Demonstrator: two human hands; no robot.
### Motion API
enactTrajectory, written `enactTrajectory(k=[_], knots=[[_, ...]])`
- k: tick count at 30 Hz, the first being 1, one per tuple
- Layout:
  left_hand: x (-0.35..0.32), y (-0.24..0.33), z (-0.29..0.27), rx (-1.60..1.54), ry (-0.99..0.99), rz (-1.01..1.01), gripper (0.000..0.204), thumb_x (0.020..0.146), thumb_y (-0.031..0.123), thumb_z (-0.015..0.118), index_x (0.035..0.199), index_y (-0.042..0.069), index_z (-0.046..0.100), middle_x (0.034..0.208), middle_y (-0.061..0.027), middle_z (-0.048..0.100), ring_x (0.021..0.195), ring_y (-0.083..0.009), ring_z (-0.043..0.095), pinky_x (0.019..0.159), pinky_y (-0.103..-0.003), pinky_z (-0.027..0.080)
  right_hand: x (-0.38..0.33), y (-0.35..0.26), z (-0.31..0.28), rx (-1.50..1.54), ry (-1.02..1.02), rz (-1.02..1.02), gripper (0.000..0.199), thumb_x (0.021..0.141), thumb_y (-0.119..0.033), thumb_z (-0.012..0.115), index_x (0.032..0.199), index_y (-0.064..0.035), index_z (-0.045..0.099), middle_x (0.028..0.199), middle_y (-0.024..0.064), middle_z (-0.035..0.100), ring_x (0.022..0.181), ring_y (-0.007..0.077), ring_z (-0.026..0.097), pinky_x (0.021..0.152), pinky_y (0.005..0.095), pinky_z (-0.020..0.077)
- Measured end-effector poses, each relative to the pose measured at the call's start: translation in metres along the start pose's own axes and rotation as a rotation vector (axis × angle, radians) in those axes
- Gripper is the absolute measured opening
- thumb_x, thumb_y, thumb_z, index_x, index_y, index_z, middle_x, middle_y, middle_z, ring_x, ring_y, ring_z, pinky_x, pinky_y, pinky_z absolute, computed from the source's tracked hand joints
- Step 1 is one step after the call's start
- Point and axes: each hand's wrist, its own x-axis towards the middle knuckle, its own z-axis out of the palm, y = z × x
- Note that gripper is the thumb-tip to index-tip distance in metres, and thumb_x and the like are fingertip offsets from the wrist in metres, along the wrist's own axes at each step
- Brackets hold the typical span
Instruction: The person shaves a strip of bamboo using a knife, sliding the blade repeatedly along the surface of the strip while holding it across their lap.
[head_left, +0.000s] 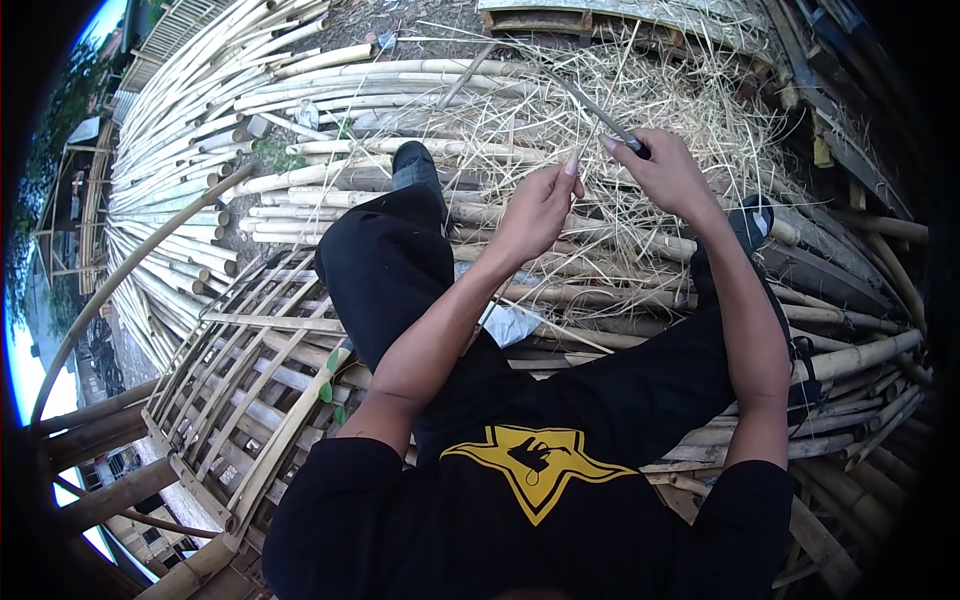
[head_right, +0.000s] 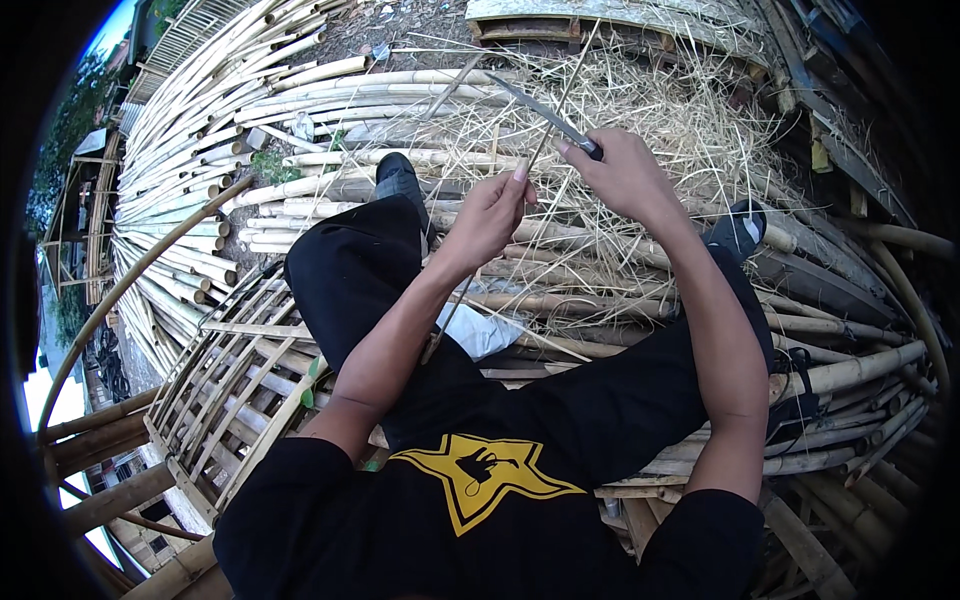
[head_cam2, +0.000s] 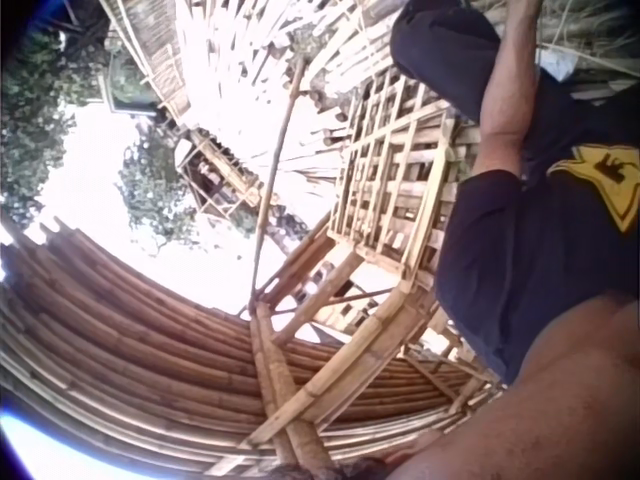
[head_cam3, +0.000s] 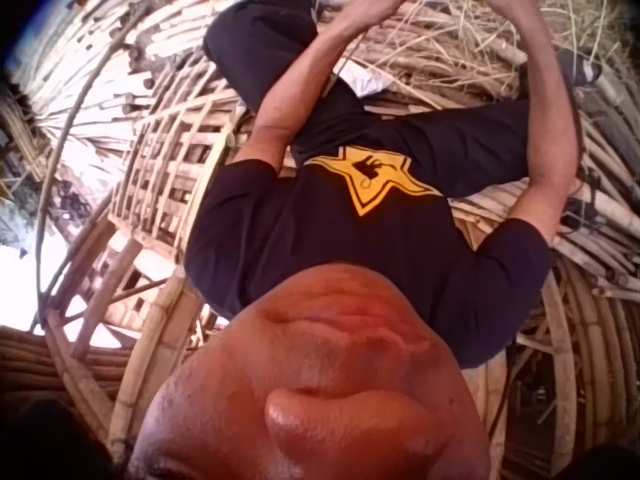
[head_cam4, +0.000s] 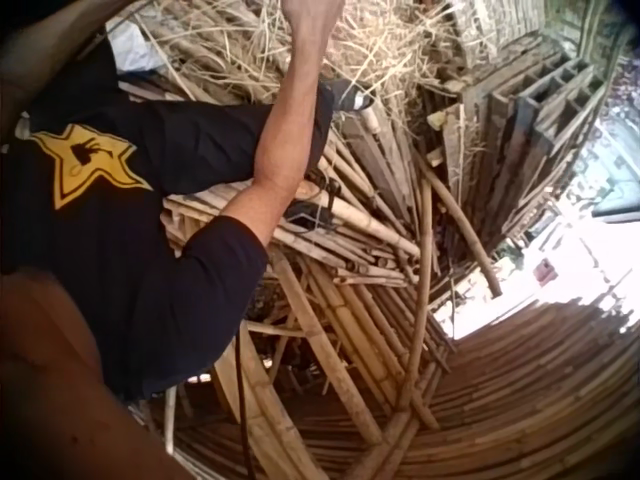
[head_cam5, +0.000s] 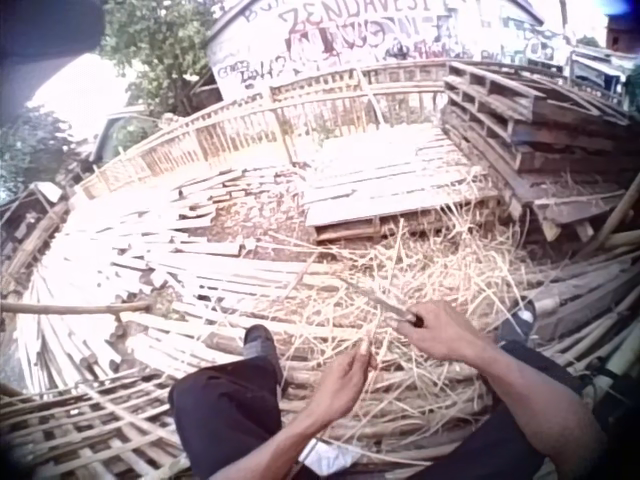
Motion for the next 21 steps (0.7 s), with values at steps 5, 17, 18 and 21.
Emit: enactTrajectory(k=[5,17,18,21], knots=[[0.000,-0.003,0.002,0.175,0.069,0.134,0.031,0.097,0.024,0.048,0.087,-0.003,0.060,0.052,-0.0010,0.039,0.049,-0.0090,0.035,0.046,-0.030,0.029,-0.008,-0.012,0.008,-0.195,-0.050,0.046,0.040,0.087,-0.033,0.056,0.077,0.0048,0.064,0.070,0.0230,0.063,0.070,0.0385,0.063,0.068,0.0467,0.0488],[0.006,-0.019,0.017,0.464,0.227,0.207,0.020,0.091,0.010,0.051,0.082,-0.006,0.058,0.064,-0.0265,0.056,0.060,-0.0427,0.057,0.055,-0.045,0.043,-0.005,0.003,0.038,-0.358,-0.061,0.033,0.026,0.073,-0.016,0.057,0.075,0.0099,0.063,0.075,0.0294,0.063,0.073,0.0434,0.064,0.070,0.0476,0.0527],[0.005,-0.018,0.017,0.461,0.222,0.204,0.020,0.091,0.010,0.051,0.082,-0.006,0.058,0.064,-0.0268,0.056,0.060,-0.0432,0.056,0.055,-0.046,0.043,-0.002,0.005,0.037,-0.374,-0.090,0.038,0.025,0.072,-0.015,0.057,0.074,0.0096,0.063,0.075,0.0292,0.063,0.073,0.0432,0.064,0.069,0.0474,0.0529],[0.003,-0.020,0.017,0.477,0.219,0.199,0.020,0.091,0.010,0.051,0.081,-0.006,0.057,0.063,-0.0272,0.055,0.060,-0.0440,0.055,0.054,-0.046,0.042,0.005,0.013,0.039,-0.426,-0.105,0.034,0.023,0.071,-0.014,0.058,0.073,0.0085,0.063,0.077,0.0283,0.064,0.073,0.0420,0.065,0.068,0.0465,0.0535]])
